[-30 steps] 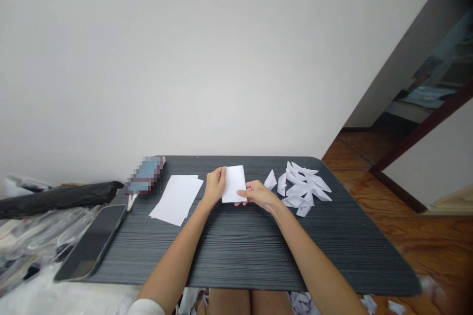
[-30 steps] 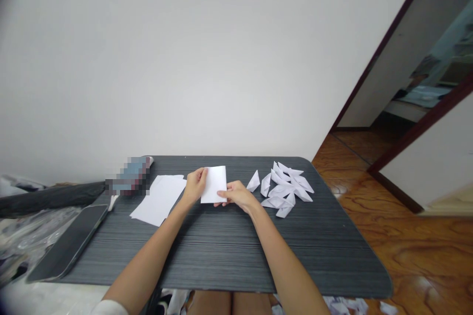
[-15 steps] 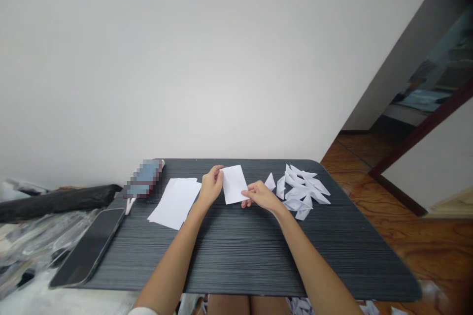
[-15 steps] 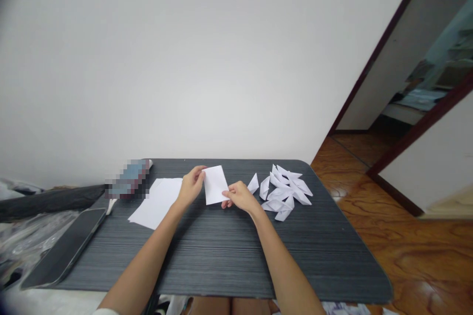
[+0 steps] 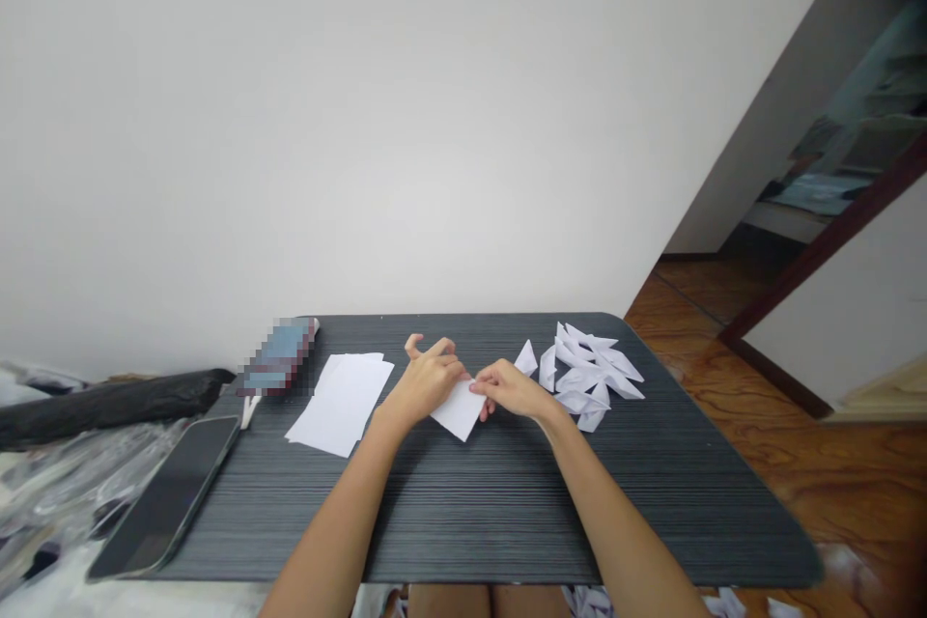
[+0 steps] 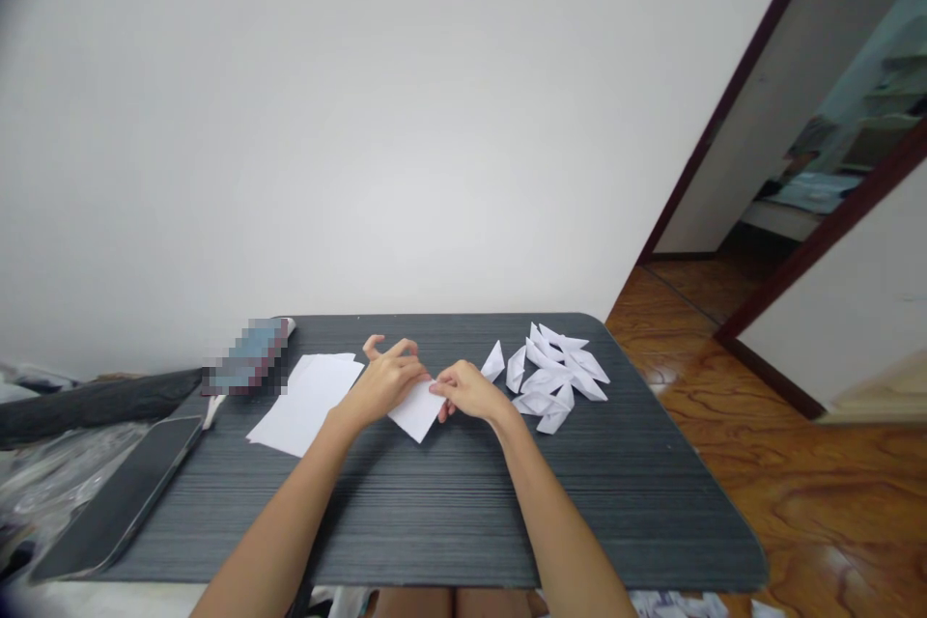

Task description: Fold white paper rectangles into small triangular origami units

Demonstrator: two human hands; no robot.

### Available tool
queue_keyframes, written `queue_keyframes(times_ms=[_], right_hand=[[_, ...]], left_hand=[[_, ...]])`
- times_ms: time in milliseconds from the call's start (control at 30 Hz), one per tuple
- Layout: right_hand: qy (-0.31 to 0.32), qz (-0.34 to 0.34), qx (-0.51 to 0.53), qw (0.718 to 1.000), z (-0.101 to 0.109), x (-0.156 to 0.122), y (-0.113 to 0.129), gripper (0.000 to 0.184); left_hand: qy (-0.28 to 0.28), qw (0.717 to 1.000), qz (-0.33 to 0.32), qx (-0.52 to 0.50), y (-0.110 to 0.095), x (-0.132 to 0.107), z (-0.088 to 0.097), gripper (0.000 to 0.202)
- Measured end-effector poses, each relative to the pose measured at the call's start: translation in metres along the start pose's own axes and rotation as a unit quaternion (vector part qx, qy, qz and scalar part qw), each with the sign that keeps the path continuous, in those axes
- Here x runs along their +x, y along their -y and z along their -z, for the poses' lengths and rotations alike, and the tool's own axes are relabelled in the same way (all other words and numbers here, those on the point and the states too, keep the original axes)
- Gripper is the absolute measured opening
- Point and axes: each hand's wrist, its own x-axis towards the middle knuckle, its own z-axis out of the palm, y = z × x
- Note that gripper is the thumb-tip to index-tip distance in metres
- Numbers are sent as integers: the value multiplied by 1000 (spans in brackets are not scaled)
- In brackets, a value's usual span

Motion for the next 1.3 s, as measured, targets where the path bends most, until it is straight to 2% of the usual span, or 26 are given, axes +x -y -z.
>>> queue_keyframes(times_ms=[167, 267, 300, 367, 433, 500, 533, 600, 700, 733, 767, 867, 967, 1033, 1133, 1200, 1300], right_hand=[[19, -4, -20, 1000, 13, -6, 2, 28], [19, -9, -49, 999, 19, -9, -2, 28], [18, -11, -58, 998, 19, -10, -3, 28], [19, -11, -70, 997, 17, -10, -4, 27], [24, -2, -73, 997, 14, -10, -1, 27], [16, 13, -71, 997, 11, -11, 4, 28], [-7, 25, -73, 997, 10, -11, 7, 28], [-115, 60, -74, 989, 11, -10, 12, 31], [-329, 109, 0, 938, 18, -5, 12, 37], [-367, 112, 50, 922, 20, -3, 11, 39], [-380, 110, 104, 913, 21, 0, 9, 41], [-322, 83, 215, 918, 19, 6, 3, 45], [-238, 73, 243, 938, 7, 9, 1, 45], [-199, 78, 238, 947, -2, 10, 1, 39], [-233, 82, 201, 948, -11, 12, -2, 33], [-244, 83, 175, 950, -11, 12, -5, 34], [-218, 94, 156, 959, -7, 10, -7, 34]], left_hand=[[-8, 997, 71, -2, 27, -9, 16, 24], [-76, 983, 165, 30, 36, -13, 28, 29], [-97, 979, 176, 25, 34, -13, 32, 30], [-94, 986, 137, -22, 26, -11, 34, 26], [-11, 994, 53, -97, 14, -7, 30, 23], [56, 983, 14, -175, 5, -3, 23, 20], [62, 976, 19, -208, 3, -2, 19, 20], [32, 964, 52, -258, 3, -1, 13, 22], [-65, 938, 143, -309, 10, -1, 7, 24], [-96, 923, 180, -327, 11, -1, 6, 24], [-123, 905, 215, -346, 13, 0, 5, 24], [-179, 851, 285, -403, 12, 4, 0, 23], [-202, 823, 299, -438, 6, 6, -4, 22], [-186, 813, 301, -463, 3, 6, -6, 23], [-124, 789, 300, -521, 0, 6, -9, 28], [-95, 765, 295, -565, 0, 6, -9, 29], [-78, 717, 290, -630, 3, 7, -8, 26]])
